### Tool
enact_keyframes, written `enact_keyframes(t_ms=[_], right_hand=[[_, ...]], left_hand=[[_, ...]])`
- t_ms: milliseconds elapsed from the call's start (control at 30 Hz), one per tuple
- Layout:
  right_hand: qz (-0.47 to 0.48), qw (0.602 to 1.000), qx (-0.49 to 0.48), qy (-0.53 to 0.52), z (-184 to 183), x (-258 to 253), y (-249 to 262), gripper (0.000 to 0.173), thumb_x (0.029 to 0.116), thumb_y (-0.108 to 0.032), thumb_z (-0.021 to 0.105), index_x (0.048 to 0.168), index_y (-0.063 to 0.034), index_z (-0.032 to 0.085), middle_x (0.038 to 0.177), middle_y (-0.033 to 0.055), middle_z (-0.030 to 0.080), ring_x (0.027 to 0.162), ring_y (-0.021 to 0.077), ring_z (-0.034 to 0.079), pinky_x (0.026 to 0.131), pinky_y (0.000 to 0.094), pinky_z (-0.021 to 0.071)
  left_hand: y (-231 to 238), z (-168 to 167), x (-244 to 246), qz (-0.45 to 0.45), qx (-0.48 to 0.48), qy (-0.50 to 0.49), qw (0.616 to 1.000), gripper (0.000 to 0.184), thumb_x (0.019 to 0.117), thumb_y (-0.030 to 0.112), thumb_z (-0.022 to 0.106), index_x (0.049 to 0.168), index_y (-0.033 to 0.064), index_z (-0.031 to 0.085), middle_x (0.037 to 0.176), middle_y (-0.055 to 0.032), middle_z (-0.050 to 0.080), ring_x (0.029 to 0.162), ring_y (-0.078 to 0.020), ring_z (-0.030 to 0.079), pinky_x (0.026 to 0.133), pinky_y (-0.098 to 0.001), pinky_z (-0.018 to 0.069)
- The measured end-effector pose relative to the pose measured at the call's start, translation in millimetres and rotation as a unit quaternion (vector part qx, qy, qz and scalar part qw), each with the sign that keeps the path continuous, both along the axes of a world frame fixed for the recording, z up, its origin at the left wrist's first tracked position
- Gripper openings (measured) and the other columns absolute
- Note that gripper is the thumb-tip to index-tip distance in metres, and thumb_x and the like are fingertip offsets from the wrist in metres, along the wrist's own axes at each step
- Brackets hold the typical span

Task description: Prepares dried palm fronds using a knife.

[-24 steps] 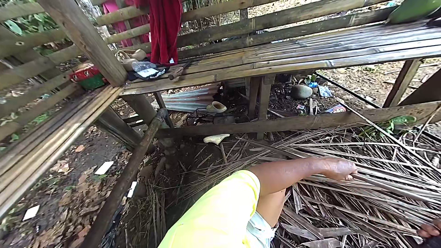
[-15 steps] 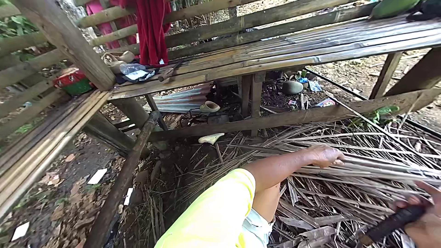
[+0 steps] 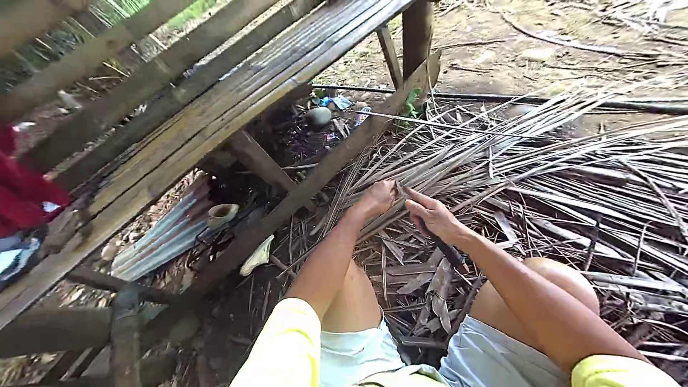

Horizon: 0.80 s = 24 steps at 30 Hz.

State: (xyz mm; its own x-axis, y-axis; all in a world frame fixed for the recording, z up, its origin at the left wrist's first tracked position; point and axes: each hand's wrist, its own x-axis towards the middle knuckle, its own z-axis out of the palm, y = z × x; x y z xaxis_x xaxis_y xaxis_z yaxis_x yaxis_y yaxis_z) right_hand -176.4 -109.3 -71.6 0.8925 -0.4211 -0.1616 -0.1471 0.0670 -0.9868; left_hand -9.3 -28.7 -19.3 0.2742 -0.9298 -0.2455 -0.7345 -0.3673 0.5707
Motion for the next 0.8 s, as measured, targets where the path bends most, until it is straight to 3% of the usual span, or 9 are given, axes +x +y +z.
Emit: enact_keyframes(t_ms=[167, 300, 433, 500, 567, 633, 667, 733, 800], right_hand=[[-0.018, 1.000, -0.022, 0.004, -5, 3, -3, 0.051, 0.1118, -0.029, 0.043, 0.160, -0.0169, 0.035, 0.064, 0.0029, 0.049, 0.047, 0.0118, 0.046, 0.047, 0.0276, 0.0444], [-0.040, 0.999, -0.036, 0.002, -7, 3, -3, 0.047, 0.1115, -0.030, 0.044, 0.156, -0.0137, 0.043, 0.062, 0.0034, 0.049, 0.046, 0.0124, 0.045, 0.045, 0.0281, 0.0434], [-0.077, 0.994, -0.073, 0.014, -10, 6, -5, 0.042, 0.1114, -0.035, 0.043, 0.140, -0.0081, 0.058, 0.063, 0.0045, 0.050, 0.047, 0.0125, 0.045, 0.046, 0.0289, 0.0424], [-0.119, 0.972, -0.192, 0.065, -9, 6, -6, 0.040, 0.1107, -0.040, 0.043, 0.121, -0.0092, 0.067, 0.071, 0.0116, 0.057, 0.058, 0.0252, 0.055, 0.055, 0.0452, 0.0477], [-0.149, 0.937, -0.292, 0.120, 1, 3, -7, 0.040, 0.1102, -0.040, 0.044, 0.112, -0.0068, 0.067, 0.090, 0.0231, 0.068, 0.085, 0.0448, 0.067, 0.071, 0.0671, 0.0495], [-0.144, 0.934, -0.300, 0.128, 6, 2, -11, 0.040, 0.1103, -0.039, 0.045, 0.119, -0.0059, 0.066, 0.100, 0.0253, 0.069, 0.098, 0.0486, 0.067, 0.080, 0.0701, 0.0476], [-0.130, 0.945, -0.280, 0.110, 3, 1, -13, 0.041, 0.1105, -0.039, 0.044, 0.128, -0.0071, 0.064, 0.103, 0.0254, 0.069, 0.098, 0.0477, 0.066, 0.082, 0.0697, 0.0480], [-0.104, 0.965, -0.231, 0.062, -10, 2, -15, 0.047, 0.1108, -0.039, 0.044, 0.151, -0.0148, 0.052, 0.101, 0.0225, 0.069, 0.083, 0.0394, 0.066, 0.076, 0.0626, 0.0516], [-0.095, 0.973, -0.201, 0.057, -17, 2, -16, 0.049, 0.1106, -0.040, 0.044, 0.155, -0.0194, 0.048, 0.102, 0.0215, 0.069, 0.079, 0.0365, 0.064, 0.076, 0.0610, 0.0511]], left_hand=[[-1, -1, -5, -0.001, 0.013, -0.021, 1.000, 0.029, 0.1095, 0.012, 0.045, 0.105, -0.0085, 0.065, 0.089, -0.0218, 0.066, 0.086, -0.0344, 0.066, 0.086, -0.0525, 0.0521], [-4, -1, -11, -0.006, 0.031, -0.061, 0.998, 0.030, 0.1095, 0.014, 0.044, 0.105, -0.0084, 0.064, 0.092, -0.0240, 0.067, 0.091, -0.0378, 0.067, 0.089, -0.0553, 0.0522], [-5, 3, -25, -0.013, 0.048, -0.115, 0.992, 0.033, 0.1106, 0.016, 0.042, 0.110, -0.0078, 0.064, 0.106, -0.0280, 0.068, 0.106, -0.0429, 0.067, 0.094, -0.0600, 0.0507], [-5, 4, -34, -0.010, 0.056, -0.129, 0.990, 0.034, 0.1115, 0.018, 0.041, 0.113, -0.0062, 0.065, 0.109, -0.0277, 0.069, 0.109, -0.0430, 0.067, 0.093, -0.0613, 0.0510], [-6, 6, -42, -0.006, 0.060, -0.139, 0.988, 0.036, 0.1124, 0.020, 0.039, 0.117, -0.0045, 0.065, 0.111, -0.0268, 0.069, 0.110, -0.0425, 0.068, 0.094, -0.0612, 0.0512], [-9, 4, -39, 0.003, 0.046, -0.124, 0.991, 0.035, 0.1122, 0.020, 0.040, 0.118, -0.0044, 0.065, 0.111, -0.0268, 0.069, 0.109, -0.0430, 0.067, 0.093, -0.0628, 0.0506], [-9, 3, -35, 0.012, 0.034, -0.111, 0.993, 0.035, 0.1120, 0.020, 0.041, 0.119, -0.0047, 0.065, 0.111, -0.0271, 0.069, 0.109, -0.0434, 0.067, 0.094, -0.0635, 0.0501], [-10, 3, -26, 0.021, 0.023, -0.102, 0.994, 0.035, 0.1119, 0.019, 0.041, 0.119, -0.0047, 0.065, 0.111, -0.0272, 0.069, 0.110, -0.0433, 0.067, 0.095, -0.0634, 0.0502], [-8, 5, -22, 0.015, 0.037, -0.105, 0.994, 0.036, 0.1125, 0.021, 0.040, 0.118, -0.0042, 0.065, 0.112, -0.0269, 0.069, 0.110, -0.0427, 0.067, 0.096, -0.0627, 0.0500]])
